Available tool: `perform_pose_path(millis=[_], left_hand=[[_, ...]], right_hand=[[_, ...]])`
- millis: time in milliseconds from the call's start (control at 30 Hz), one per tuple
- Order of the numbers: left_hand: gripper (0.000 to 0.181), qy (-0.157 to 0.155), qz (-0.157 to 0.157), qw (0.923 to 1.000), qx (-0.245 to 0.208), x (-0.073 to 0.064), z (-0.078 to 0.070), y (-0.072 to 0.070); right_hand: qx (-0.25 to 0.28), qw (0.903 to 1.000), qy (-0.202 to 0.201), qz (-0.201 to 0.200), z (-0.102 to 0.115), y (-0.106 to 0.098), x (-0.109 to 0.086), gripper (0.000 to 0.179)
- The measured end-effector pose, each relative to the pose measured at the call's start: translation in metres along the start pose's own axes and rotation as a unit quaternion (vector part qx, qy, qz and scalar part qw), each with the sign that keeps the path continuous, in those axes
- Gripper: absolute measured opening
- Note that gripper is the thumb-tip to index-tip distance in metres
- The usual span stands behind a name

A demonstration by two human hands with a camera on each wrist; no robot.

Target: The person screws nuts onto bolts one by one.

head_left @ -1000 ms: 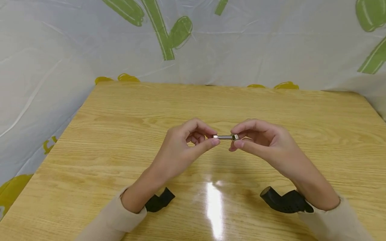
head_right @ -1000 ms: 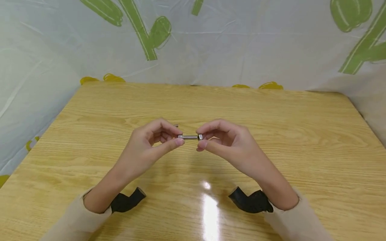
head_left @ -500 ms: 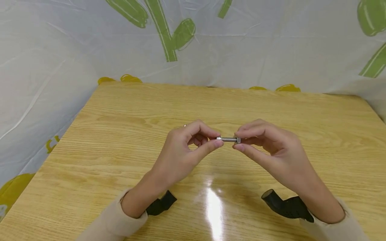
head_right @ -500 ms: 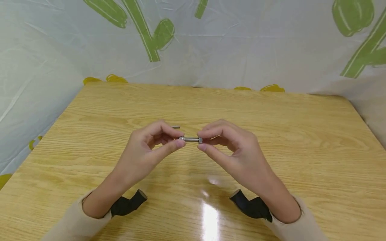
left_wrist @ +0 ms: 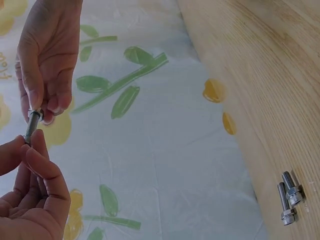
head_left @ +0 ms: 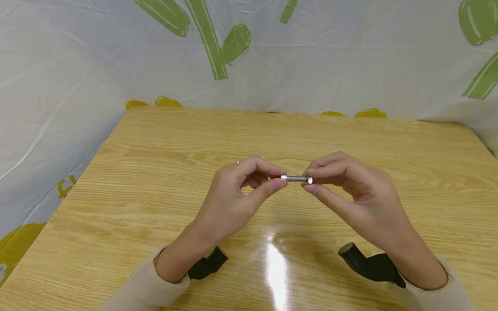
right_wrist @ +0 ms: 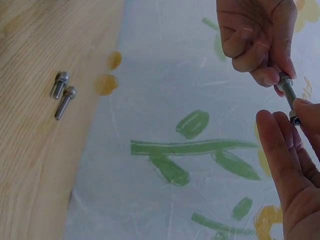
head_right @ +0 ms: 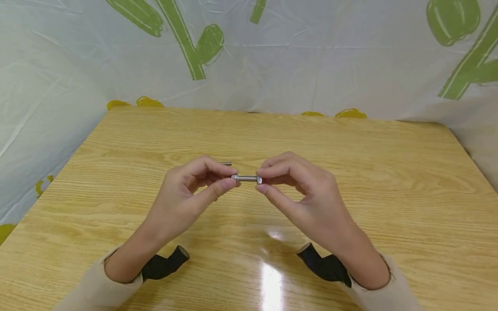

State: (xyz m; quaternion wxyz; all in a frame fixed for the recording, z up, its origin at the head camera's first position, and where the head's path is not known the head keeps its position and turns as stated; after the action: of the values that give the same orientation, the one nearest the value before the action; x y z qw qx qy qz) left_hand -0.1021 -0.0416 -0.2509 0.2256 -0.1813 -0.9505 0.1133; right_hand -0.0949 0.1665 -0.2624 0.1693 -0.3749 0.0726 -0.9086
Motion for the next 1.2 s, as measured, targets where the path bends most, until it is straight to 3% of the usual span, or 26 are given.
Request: perform_pose_path(millis=[167, 400, 500, 633, 733, 967, 1200], left_hand=[[0.009, -0.021, 0.003, 0.9997, -0.015, 0.000, 0.000, 0.000], [0.009, -0.027, -0.002, 0.9994, -0.024, 0.000, -0.001, 0.002], [0.008, -0.022, -0.003, 0.9994, -0.026, 0.000, -0.001, 0.003], [0.008, -0.020, -0.002, 0.9995, -0.024, 0.000, -0.001, 0.004], [0.009, -0.016, 0.000, 0.9996, -0.022, -0.001, 0.001, 0.005], [0.010, 0.003, 0.009, 0.9997, -0.025, -0.001, 0.006, 0.009], [0.010, -0.006, 0.009, 0.9997, -0.021, -0.001, 0.007, 0.011]], right_hand=[[-0.021, 0.9996, -0.017, 0.008, -0.005, -0.002, -0.001, 0.024], [0.008, 0.9988, 0.047, 0.001, -0.002, 0.002, -0.001, 0.022], [-0.044, 0.9953, 0.085, -0.018, 0.001, 0.006, -0.001, 0.015], [-0.154, 0.9800, 0.123, -0.029, 0.004, 0.012, 0.000, 0.011], [-0.199, 0.9677, 0.151, -0.037, 0.006, 0.015, 0.000, 0.017], [-0.231, 0.9500, 0.205, -0.047, 0.005, 0.019, 0.000, 0.036], [-0.221, 0.9366, 0.268, -0.048, 0.008, 0.018, 0.001, 0.047]])
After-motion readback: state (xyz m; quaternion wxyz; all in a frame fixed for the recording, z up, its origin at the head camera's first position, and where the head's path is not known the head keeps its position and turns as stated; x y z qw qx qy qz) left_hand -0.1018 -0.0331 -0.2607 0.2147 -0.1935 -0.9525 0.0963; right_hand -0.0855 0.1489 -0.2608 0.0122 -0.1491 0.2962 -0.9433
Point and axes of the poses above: each hand's wrist, its own x-axis towards the middle knuckle, its own y-axis out of the palm, z = x × y, the point moved 1 cm from there along x, towards the middle knuckle, and after that the axes turned 2 degrees about y, right-handed, at the moved point
